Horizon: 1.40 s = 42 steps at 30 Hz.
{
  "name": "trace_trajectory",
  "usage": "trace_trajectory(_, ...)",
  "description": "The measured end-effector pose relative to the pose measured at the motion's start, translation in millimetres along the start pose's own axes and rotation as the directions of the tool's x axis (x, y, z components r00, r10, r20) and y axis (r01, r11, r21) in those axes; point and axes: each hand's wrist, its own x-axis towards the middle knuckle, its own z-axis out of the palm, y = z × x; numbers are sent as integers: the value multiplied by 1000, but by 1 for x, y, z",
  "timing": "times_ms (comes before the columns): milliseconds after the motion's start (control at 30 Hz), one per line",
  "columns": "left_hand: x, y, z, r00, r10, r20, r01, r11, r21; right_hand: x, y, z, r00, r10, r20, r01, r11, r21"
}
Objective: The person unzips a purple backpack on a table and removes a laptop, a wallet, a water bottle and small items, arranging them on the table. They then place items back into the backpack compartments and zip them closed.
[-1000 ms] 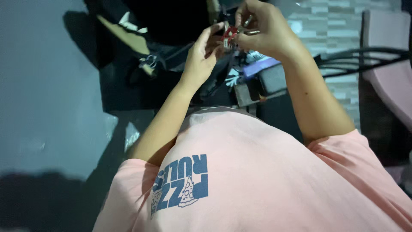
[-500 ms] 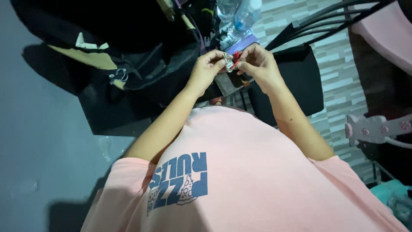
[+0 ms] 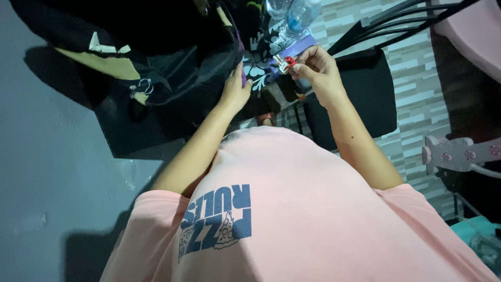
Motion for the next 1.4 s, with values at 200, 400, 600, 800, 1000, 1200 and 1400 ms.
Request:
trace_trajectory(200, 7, 0, -30, 1000, 1, -21, -1, 1000, 12, 15, 15, 14, 999, 45, 9, -45, 998, -45)
trace_trajectory(400, 5, 46, -36, 936, -149, 318, 339, 618, -709, 28, 44, 24, 993, 90, 74, -93, 995, 34)
trace_trajectory(600, 8, 52, -33, 876, -232, 422, 482, 394, -783, 42, 73, 28, 992, 118, 53, -115, 992, -41)
trace_trajectory(800, 15, 13, 3, 902, -282, 328, 428, 485, -762, 63, 94, 27, 997, 78, 27, -64, 938, -341)
trace_trajectory(1000, 20, -34, 48, 925, -344, 165, 364, 670, -647, 104, 121, 21, 979, 94, 182, 22, 834, -552)
trace_trajectory(1200, 25, -59, 73, 971, -227, -73, 184, 907, -380, 139, 144, 16, 938, 103, 330, 199, 619, -760)
trace_trajectory(1400, 20, -40, 70, 960, -259, -110, 227, 943, -243, 153, 148, 15, 895, 207, 395, 212, 582, -785)
